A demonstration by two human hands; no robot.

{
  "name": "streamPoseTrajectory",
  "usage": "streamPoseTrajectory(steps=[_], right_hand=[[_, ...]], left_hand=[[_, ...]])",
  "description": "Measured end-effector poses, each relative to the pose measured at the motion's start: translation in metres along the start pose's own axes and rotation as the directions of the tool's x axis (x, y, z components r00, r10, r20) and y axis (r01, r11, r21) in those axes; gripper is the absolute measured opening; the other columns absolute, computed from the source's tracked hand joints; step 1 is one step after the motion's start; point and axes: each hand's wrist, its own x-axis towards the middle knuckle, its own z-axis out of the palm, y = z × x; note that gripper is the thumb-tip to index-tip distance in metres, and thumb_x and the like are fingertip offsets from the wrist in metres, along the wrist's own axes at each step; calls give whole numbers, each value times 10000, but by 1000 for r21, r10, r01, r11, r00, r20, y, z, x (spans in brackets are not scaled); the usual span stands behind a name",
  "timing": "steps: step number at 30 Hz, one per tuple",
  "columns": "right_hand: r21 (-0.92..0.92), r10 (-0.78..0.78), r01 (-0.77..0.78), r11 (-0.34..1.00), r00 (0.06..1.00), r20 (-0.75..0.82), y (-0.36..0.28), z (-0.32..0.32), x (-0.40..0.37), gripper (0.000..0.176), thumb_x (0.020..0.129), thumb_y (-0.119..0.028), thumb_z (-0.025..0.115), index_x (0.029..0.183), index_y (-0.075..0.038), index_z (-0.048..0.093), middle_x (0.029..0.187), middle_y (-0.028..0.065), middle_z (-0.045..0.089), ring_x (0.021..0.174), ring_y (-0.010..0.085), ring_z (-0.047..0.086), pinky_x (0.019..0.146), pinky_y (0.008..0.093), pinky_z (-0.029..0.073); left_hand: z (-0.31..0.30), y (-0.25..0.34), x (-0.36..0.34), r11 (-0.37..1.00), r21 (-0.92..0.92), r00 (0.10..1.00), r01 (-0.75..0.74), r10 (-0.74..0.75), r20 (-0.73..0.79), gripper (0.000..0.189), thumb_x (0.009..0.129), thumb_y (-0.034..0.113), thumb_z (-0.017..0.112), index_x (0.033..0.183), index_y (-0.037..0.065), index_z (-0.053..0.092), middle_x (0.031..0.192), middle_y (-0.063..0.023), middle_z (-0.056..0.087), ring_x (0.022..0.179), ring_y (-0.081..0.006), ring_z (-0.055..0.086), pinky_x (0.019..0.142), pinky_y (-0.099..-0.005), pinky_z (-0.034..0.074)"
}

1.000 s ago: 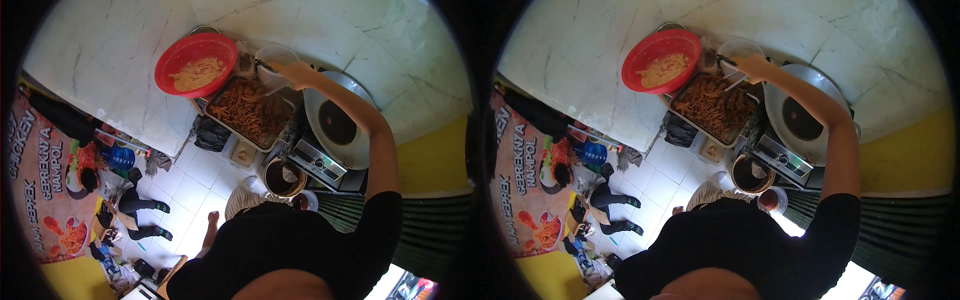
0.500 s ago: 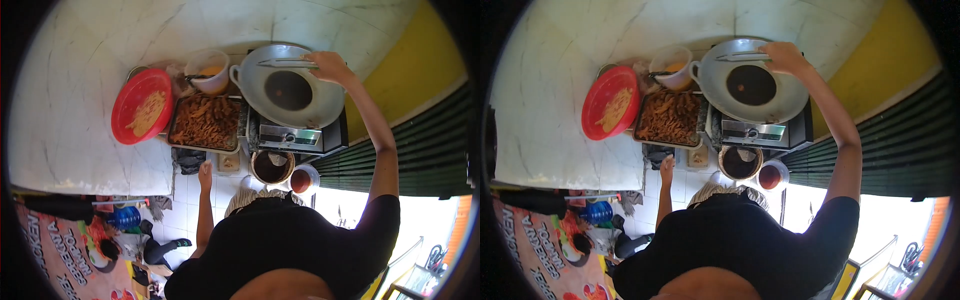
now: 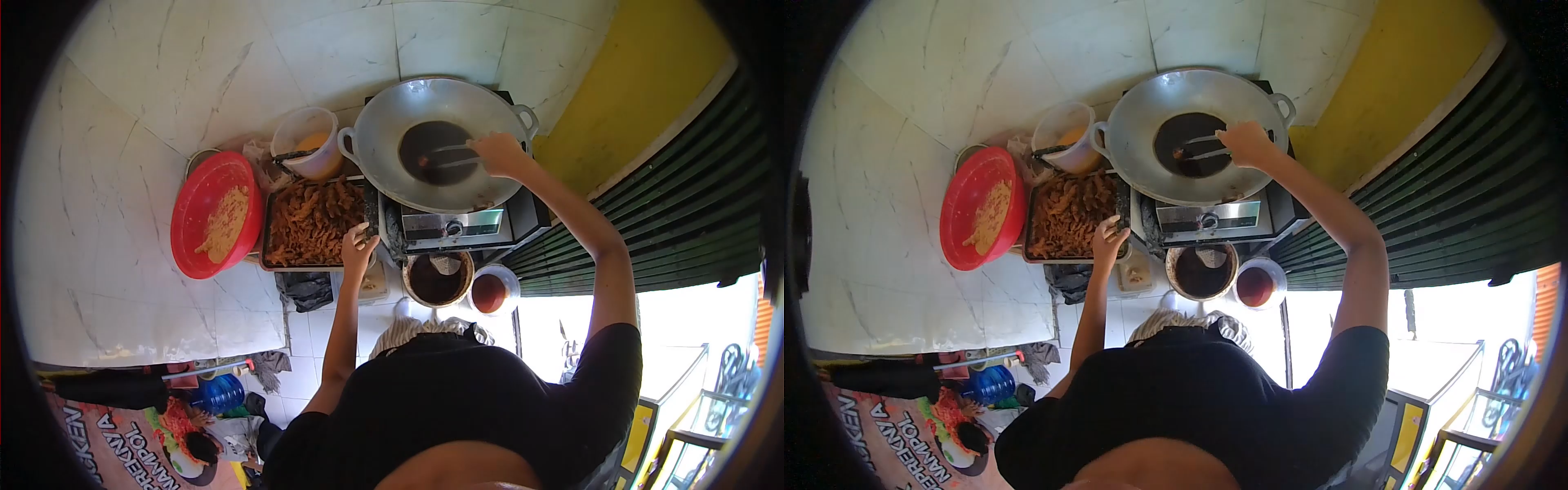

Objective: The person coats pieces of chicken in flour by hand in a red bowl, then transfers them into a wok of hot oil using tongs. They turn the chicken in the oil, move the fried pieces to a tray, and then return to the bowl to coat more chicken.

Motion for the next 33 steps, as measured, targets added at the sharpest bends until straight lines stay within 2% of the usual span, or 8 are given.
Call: streamPoseTrajectory(steps=[5, 8, 10, 11, 13, 22, 29, 33], right_hand=[[50, -3, 6, 999, 997, -71, 0, 12, 11, 425, 599, -107, 619, 1019, -107, 552, 759, 79, 564, 736, 241, 587, 593, 356, 466], [34, 15, -14, 999, 1000, -9, 0, 9, 15, 389, 602, -120, 615, 988, -120, 569, 738, 78, 569, 714, 248, 591, 578, 361, 467], [51, 45, -53, 997, 988, 147, 2, 12, 18, 450, 633, -109, 568, 1078, -160, 533, 826, 64, 585, 794, 240, 574, 639, 358, 461], [51, 46, -54, 997, 988, 146, 4, 16, 16, 450, 633, -109, 568, 1078, -160, 533, 826, 64, 585, 794, 240, 574, 639, 358, 461], [86, 5, -3, 996, 1000, -23, 8, 22, 12, 383, 616, -133, 595, 998, -162, 581, 748, 78, 582, 713, 255, 593, 581, 366, 470], [137, 24, -18, 990, 999, -41, 2, -5, -32, 406, 647, -128, 588, 1052, -139, 554, 802, 67, 586, 773, 237, 574, 639, 363, 461], [203, 28, -20, 979, 999, -34, 6, 0, -47, 421, 636, -120, 579, 1055, -117, 547, 805, 81, 578, 775, 246, 572, 642, 370, 459], [221, 129, -113, 969, 990, -59, 13, 4, -34, 408, 600, -125, 588, 1007, -103, 563, 802, 103, 577, 771, 268, 574, 640, 381, 463]], left_hand=[[-3, -5, 3, 996, -49, 997, 75, -74, 14, 506, 679, 230, 702, 1095, 31, 494, 1134, -123, 474, 1030, -273, 460, 846, -348, 390], [-2, -3, 1, 995, -60, 997, 76, -76, 6, 510, 676, 234, 704, 1094, 29, 496, 1131, -124, 478, 1021, -265, 465, 843, -338, 391], [-3, -1, 0, 994, -71, 997, 82, -82, 4, 513, 677, 238, 703, 1097, 27, 495, 1133, -125, 476, 1019, -262, 466, 842, -339, 391], [-3, -1, -1, 995, -62, 997, 77, -77, 4, 518, 683, 253, 697, 1100, 27, 487, 1125, -141, 470, 1029, -278, 464, 843, -353, 392], [-2, 0, -2, 996, -57, 997, 72, -72, 6, 523, 689, 268, 690, 1103, 27, 479, 1117, -157, 464, 1039, -294, 462, 844, -368, 393], [-1, -2, -1, 990, -128, 998, 66, -66, 0, 506, 683, 183, 701, 1101, -3, 483, 1108, -132, 483, 982, -224, 485, 826, -297, 398], [-2, -4, -1, 991, -128, 999, 39, -38, 12, 501, 694, 192, 694, 1100, 4, 470, 1106, -128, 478, 1012, -238, 470, 838, -320, 398], [-2, -12, 3, 988, -149, 999, 41, -39, 18, 537, 680, 203, 709, 1110, 3, 458, 1104, -144, 465, 1011, -246, 473, 838, -326, 400]])
